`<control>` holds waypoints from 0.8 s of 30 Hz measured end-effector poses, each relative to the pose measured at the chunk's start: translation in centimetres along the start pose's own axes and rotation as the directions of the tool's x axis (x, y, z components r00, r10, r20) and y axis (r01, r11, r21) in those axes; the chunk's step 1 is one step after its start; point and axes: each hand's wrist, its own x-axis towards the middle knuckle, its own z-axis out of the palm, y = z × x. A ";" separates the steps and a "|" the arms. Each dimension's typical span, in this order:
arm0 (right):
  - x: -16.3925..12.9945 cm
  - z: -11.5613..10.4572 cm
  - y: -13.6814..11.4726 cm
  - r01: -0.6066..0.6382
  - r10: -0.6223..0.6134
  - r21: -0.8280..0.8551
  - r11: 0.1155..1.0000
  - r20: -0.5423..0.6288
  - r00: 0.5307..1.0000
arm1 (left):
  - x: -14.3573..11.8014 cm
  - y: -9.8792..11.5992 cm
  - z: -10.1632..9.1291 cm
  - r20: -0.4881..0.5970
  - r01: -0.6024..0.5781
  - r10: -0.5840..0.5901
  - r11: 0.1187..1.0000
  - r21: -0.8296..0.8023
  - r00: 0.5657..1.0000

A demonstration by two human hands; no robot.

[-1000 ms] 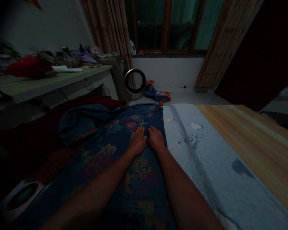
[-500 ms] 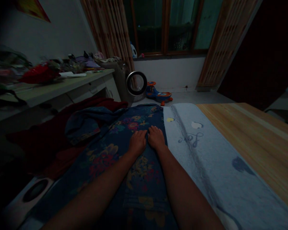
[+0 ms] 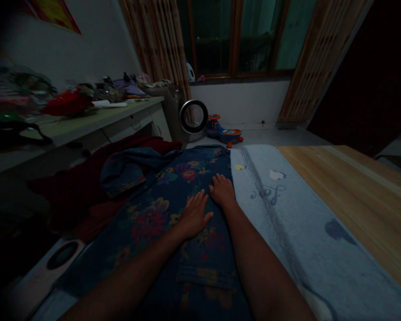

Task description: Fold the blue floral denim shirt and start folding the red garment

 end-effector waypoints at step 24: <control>-1.8 -0.6 0.3 0.015 -0.024 -0.075 0.997 -0.120 0.992 | -0.3 -0.8 0.4 -0.141 0.095 -0.101 0.994 -0.048 0.985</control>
